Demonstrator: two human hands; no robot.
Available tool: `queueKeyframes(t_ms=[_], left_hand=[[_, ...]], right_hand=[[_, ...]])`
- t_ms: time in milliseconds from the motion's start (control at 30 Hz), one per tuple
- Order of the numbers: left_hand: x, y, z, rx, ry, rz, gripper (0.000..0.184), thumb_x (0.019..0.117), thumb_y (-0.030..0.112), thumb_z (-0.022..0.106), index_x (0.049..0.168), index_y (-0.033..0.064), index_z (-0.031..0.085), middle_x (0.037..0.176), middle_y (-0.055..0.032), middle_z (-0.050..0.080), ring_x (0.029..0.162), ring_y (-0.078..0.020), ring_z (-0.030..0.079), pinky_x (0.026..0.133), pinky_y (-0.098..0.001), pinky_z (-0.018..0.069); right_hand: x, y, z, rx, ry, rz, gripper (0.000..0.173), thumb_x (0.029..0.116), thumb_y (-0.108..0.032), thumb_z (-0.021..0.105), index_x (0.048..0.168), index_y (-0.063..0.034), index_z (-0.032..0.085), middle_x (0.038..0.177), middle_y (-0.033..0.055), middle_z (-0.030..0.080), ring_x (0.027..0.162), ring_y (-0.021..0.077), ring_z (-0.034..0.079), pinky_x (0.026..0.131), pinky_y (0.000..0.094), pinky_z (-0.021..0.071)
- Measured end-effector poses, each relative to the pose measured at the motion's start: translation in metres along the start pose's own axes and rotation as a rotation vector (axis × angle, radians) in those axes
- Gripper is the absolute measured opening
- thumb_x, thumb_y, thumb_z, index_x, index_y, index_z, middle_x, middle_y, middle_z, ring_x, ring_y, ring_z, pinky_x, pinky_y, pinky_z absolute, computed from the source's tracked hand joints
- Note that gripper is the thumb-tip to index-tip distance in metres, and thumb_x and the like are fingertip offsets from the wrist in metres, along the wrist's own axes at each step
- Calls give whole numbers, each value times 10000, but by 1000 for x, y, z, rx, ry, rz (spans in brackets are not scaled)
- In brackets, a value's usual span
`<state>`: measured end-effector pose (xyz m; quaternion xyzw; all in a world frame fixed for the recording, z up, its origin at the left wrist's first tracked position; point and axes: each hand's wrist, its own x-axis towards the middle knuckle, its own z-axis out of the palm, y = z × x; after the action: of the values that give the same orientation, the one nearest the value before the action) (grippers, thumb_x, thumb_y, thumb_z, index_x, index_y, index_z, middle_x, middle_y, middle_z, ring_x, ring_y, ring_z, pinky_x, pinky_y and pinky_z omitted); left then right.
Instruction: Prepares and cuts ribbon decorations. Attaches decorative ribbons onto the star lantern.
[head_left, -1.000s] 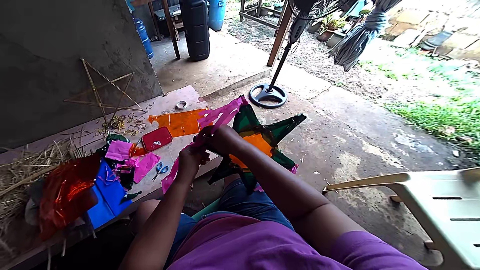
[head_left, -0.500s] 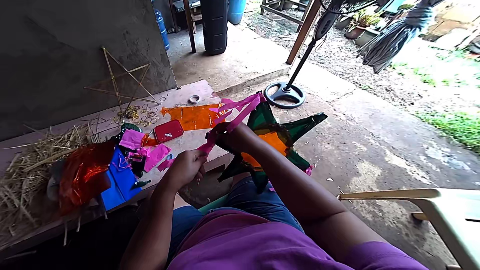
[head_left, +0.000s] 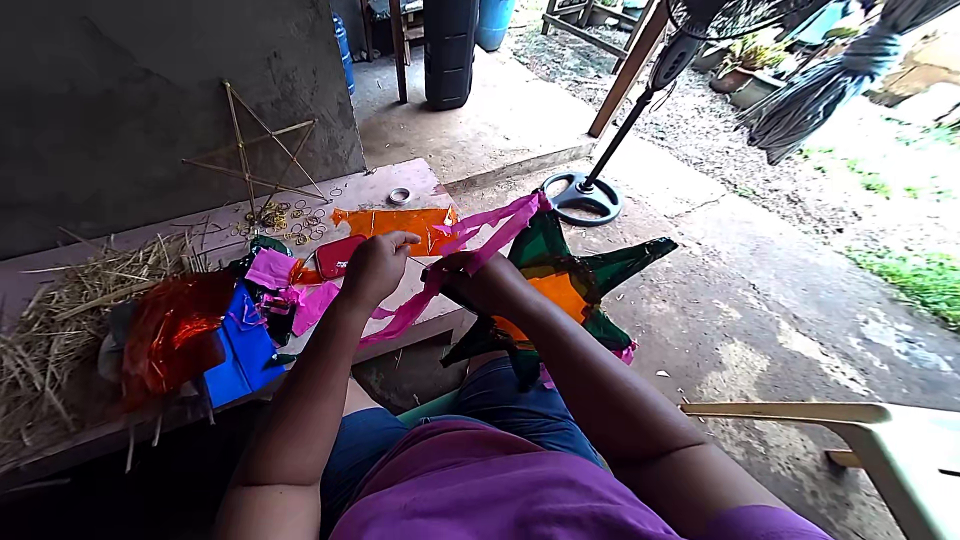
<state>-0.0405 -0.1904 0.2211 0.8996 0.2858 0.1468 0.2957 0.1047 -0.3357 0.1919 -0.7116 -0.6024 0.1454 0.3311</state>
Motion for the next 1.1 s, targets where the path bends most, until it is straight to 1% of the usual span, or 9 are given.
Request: queueKeyframes(t_ms=[133,233,300,400,500,567,867,1000,1100], left_hand=[[-6,-19,2,56,92,-112,295,1067,115,479,1195,81,742,1106,-148,743,1072,-322,696,948,-578,503],[-20,-25,6,-9,34,-136,295,1073,235,540,1082,16,737,913,-173,705,854,-319,669,806,-563,515],[-30,-21,19,-155,-45,-94,348,1041,321,616,1022,-3,741,812,-147,681,720,-248,623,724,-486,521],[-34,-13,35,-236,-118,-131,356,981,369,703,1021,18,742,749,-88,654,647,-174,569,677,-408,503],[-32,-11,42,-262,-48,-96,329,970,328,724,867,16,713,671,-56,606,601,-137,529,630,-372,464],[-30,-12,44,-266,-13,-58,310,971,300,724,816,31,704,642,-35,592,581,-116,516,609,-356,448],[-30,-13,41,-229,40,6,250,986,215,698,811,36,707,627,-34,591,568,-119,524,593,-357,449],[-30,-15,41,-230,35,-9,236,983,192,696,807,35,705,623,-32,588,562,-114,517,586,-347,445],[-33,-15,45,-243,32,-24,240,975,216,715,813,39,703,623,-23,583,558,-108,510,586,-336,444]], right_hand=[[0,0,-2,-5,9,9,196,1023,-141,617,1146,-117,768,1064,104,754,1001,279,711,919,563,541],[-1,2,-3,2,30,8,185,1017,-137,624,1133,-103,764,1040,109,748,971,278,709,897,560,550],[0,2,-2,5,30,10,185,1015,-136,627,1136,-99,762,1038,112,748,969,280,708,896,566,547],[2,0,-2,-22,4,36,197,1022,-151,621,1159,-107,757,1036,120,747,974,299,709,895,583,542],[3,-1,-3,-39,-2,31,192,1024,-153,616,1145,-105,757,997,126,748,932,313,713,851,599,547],[2,0,-5,-35,2,32,196,1023,-157,615,1150,-112,758,984,117,747,908,302,711,839,594,550],[1,3,-6,3,26,48,200,1010,-216,651,1152,-130,764,971,85,751,893,265,707,832,582,547],[2,2,-5,30,11,86,233,1014,-238,656,1208,-141,742,970,49,748,887,220,704,850,536,557],[3,4,-5,50,1,88,232,1011,-225,661,1206,-119,728,988,66,739,884,231,703,847,543,560]])
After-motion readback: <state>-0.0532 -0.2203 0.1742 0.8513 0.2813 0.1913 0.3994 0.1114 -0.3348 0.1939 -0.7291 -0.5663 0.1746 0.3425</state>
